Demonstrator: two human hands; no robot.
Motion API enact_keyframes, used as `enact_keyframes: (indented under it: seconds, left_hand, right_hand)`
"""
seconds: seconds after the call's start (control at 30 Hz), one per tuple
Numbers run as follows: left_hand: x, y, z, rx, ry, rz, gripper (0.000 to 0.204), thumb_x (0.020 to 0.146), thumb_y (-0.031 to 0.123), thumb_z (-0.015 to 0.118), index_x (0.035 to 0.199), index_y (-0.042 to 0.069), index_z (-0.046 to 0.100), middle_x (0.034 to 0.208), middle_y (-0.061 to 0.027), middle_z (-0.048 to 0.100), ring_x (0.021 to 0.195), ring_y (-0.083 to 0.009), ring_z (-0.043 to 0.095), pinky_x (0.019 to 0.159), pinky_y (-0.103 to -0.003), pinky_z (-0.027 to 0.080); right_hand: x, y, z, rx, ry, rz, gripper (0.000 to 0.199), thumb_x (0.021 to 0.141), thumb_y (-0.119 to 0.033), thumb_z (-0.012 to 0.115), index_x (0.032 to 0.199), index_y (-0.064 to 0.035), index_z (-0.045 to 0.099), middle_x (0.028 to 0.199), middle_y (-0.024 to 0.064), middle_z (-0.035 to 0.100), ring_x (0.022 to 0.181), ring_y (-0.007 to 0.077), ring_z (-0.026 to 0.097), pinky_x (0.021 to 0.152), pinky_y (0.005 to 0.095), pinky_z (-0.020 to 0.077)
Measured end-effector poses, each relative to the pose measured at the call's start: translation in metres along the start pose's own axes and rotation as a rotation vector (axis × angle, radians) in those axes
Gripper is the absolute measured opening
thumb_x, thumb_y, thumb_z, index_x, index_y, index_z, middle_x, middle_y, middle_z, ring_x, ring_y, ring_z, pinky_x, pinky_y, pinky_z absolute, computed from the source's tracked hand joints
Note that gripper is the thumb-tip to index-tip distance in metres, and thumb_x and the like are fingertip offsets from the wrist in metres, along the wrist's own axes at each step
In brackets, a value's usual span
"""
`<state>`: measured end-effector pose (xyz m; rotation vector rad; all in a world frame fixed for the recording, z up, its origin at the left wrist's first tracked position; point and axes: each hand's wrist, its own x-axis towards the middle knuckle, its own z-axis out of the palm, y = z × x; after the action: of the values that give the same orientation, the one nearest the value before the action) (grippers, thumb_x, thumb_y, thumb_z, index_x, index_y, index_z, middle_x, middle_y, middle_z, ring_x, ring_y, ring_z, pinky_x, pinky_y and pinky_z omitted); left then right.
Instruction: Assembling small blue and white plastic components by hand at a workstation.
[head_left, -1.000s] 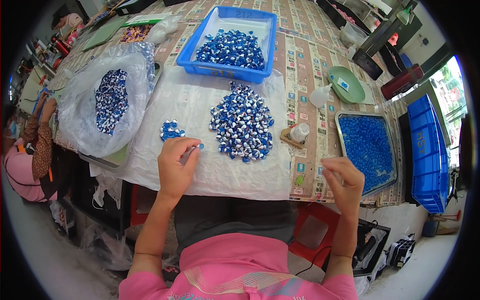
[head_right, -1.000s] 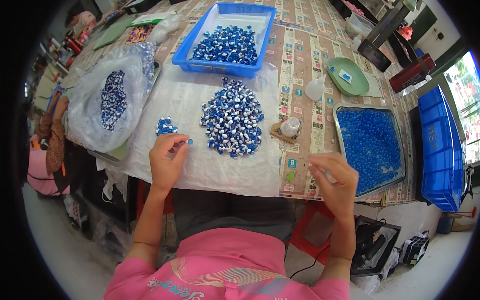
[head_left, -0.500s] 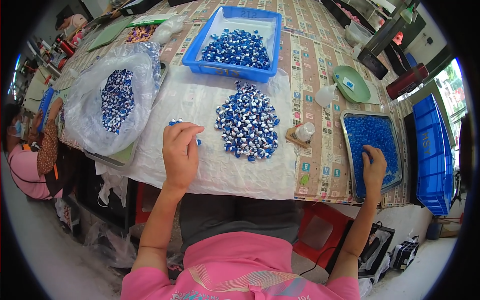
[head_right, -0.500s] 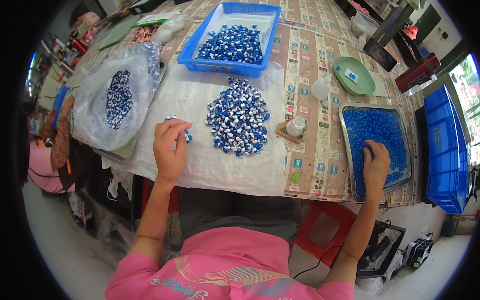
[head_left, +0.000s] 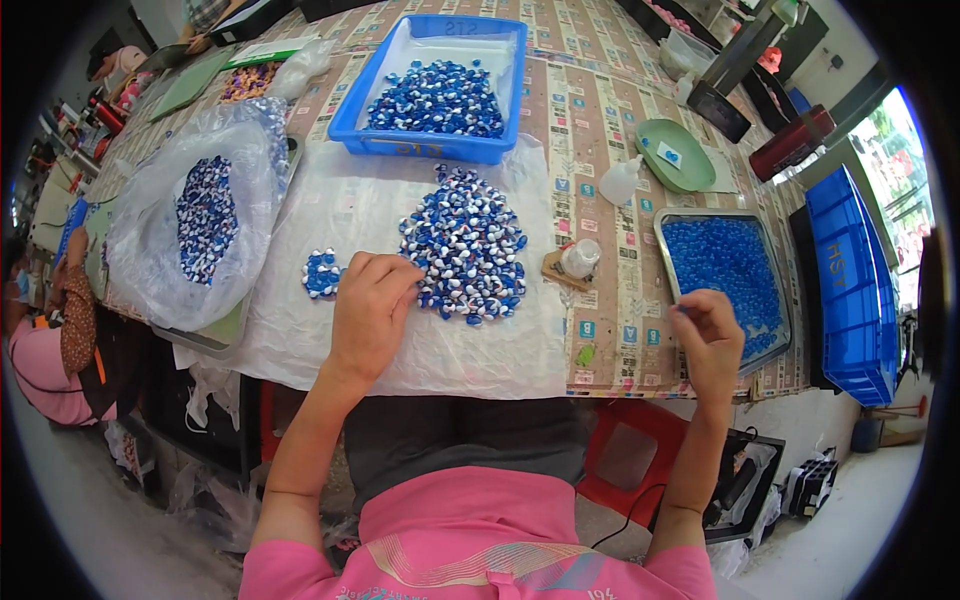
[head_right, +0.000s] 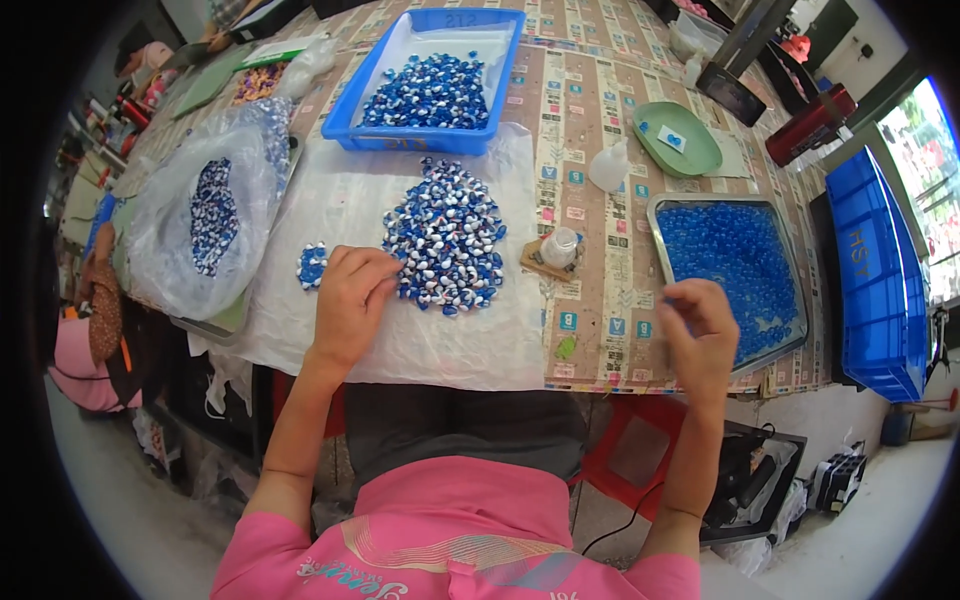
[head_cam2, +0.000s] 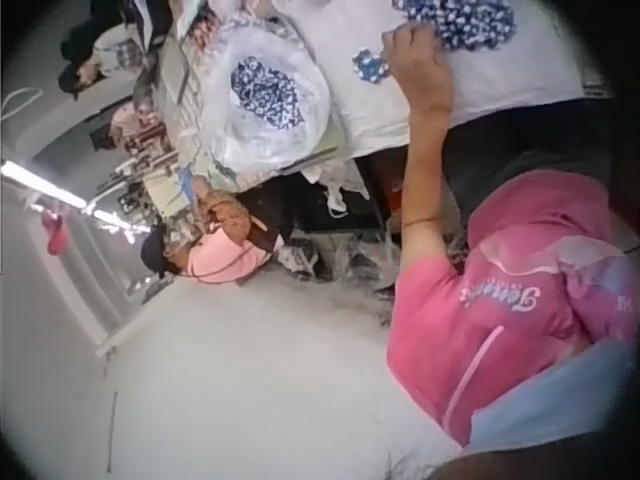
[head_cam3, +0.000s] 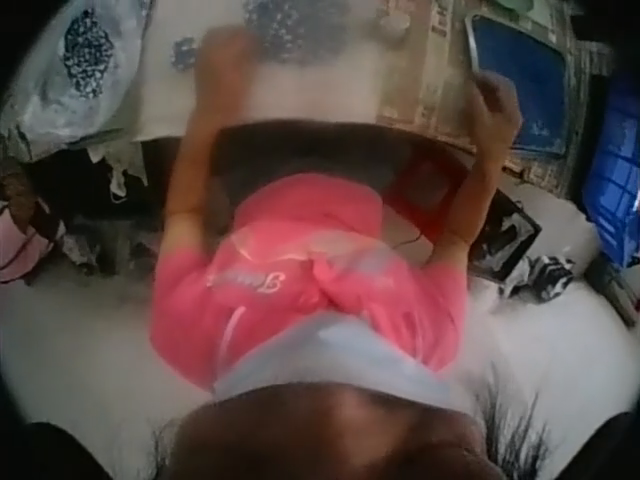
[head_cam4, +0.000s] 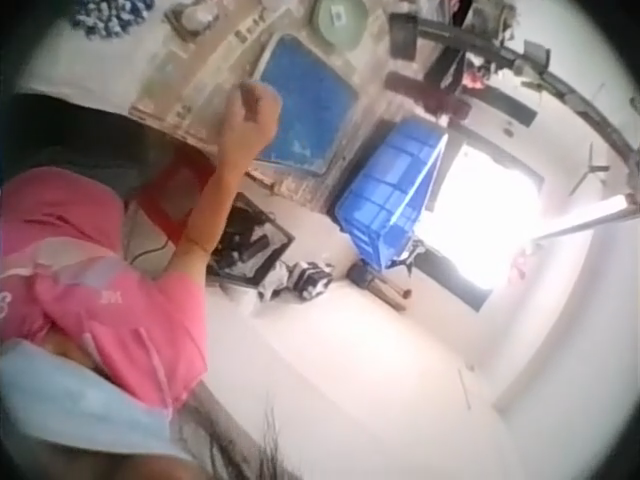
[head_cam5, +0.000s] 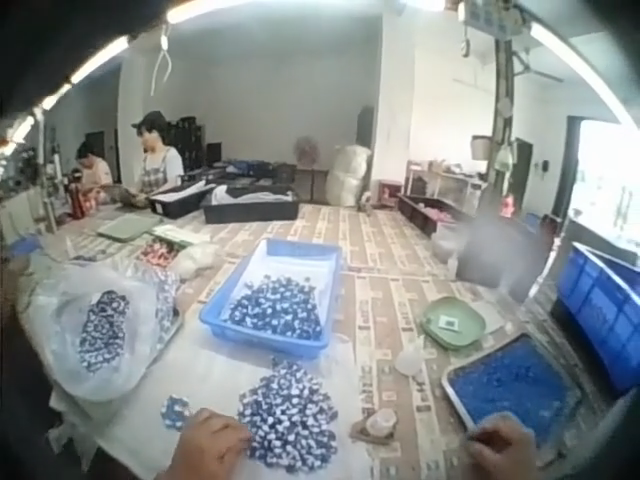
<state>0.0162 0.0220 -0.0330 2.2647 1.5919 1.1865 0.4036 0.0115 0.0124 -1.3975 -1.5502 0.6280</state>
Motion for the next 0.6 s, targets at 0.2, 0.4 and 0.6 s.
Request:
enact_keyframes:
  seconds: [0.2, 0.4, 0.6]
  left_hand:
    - [0.001, 0.005, 0.009, -0.004, -0.065, 0.014, 0.015, 0.073, -0.002, 0.069, 0.086, 0.002, 0.064, 0.09, -0.0111, 0.063, 0.088, -0.0312, 0.057, 0.077, -0.04, 0.046]
    - [-0.005, 0.02, 0.01, -0.134, 0.032, -0.11, 0.021, 0.08, -0.006, 0.066, 0.1, 0.001, 0.068, 0.09, -0.0118, 0.059, 0.084, -0.0269, 0.059, 0.072, -0.033, 0.047]
    - [-0.024, 0.056, 0.018, -0.821, -0.001, -0.329, 0.013, 0.089, -0.005, 0.062, 0.101, -0.003, 0.065, 0.094, -0.0058, 0.058, 0.085, -0.0143, 0.061, 0.078, -0.026, 0.05]
  right_hand:
    - [-0.015, -0.019, 0.031, 0.147, -0.272, 0.094, 0.025, 0.08, 0.011, 0.066, 0.104, 0.003, 0.067, 0.106, 0.0061, 0.06, 0.093, 0.0115, 0.061, 0.081, 0.0226, 0.049]
    - [-0.019, -0.017, 0.052, 0.499, -0.29, 0.356, 0.026, 0.082, 0.008, 0.067, 0.108, 0.0031, 0.068, 0.107, 0.0061, 0.061, 0.097, 0.011, 0.06, 0.081, 0.0227, 0.0495]
    - [-0.016, -0.02, 0.059, 0.25, -0.415, 0.127, 0.03, 0.082, 0.005, 0.069, 0.111, -0.0032, 0.068, 0.103, 0.0033, 0.061, 0.092, 0.0092, 0.061, 0.076, 0.0215, 0.0513]
